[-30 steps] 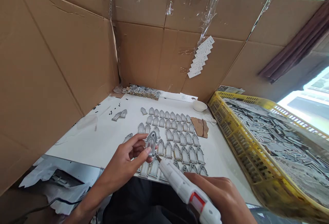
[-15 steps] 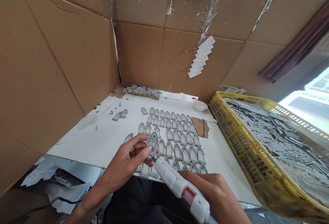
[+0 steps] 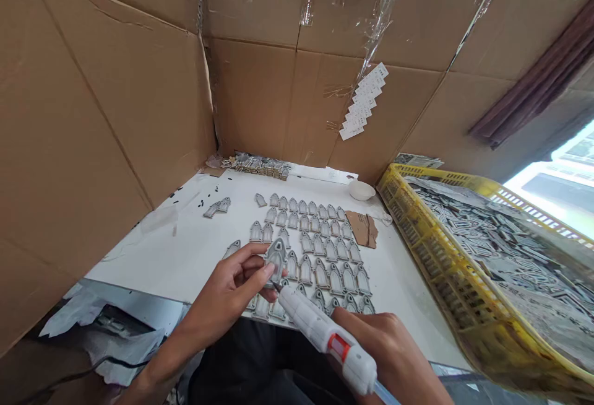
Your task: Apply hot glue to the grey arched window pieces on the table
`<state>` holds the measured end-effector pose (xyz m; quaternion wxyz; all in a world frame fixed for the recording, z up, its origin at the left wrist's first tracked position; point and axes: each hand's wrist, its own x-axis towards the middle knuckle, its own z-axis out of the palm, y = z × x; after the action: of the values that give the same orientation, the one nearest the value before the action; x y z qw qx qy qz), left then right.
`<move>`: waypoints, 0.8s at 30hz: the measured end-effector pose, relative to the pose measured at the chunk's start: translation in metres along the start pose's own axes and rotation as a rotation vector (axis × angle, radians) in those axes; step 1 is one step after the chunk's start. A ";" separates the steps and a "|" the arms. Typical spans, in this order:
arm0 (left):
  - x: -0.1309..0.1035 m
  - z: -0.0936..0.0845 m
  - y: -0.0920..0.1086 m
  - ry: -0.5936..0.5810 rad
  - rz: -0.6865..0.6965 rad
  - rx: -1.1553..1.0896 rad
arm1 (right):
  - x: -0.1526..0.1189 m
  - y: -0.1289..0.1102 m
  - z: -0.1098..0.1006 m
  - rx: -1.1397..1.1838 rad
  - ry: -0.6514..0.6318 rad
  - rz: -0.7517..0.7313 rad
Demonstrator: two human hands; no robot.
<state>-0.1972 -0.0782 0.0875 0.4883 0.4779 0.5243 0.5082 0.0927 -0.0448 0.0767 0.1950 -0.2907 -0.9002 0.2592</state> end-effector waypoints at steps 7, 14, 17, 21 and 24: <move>0.000 0.001 -0.002 0.022 0.010 0.022 | 0.002 -0.011 -0.009 0.004 -0.012 0.043; 0.005 0.005 -0.011 0.062 0.060 0.217 | -0.008 -0.015 -0.002 -0.328 0.044 0.062; 0.009 0.004 -0.017 0.096 0.128 0.354 | -0.013 -0.013 -0.001 -0.494 0.107 0.018; 0.022 -0.010 -0.020 0.216 0.158 0.381 | -0.024 0.002 -0.019 -0.617 0.244 0.067; 0.038 -0.035 -0.025 0.343 0.114 0.324 | -0.038 0.026 -0.042 -0.689 0.458 0.176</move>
<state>-0.2351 -0.0435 0.0621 0.2795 0.4856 0.6465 0.5178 0.1528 -0.0354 0.0871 0.2587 -0.4647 -0.8393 -0.1124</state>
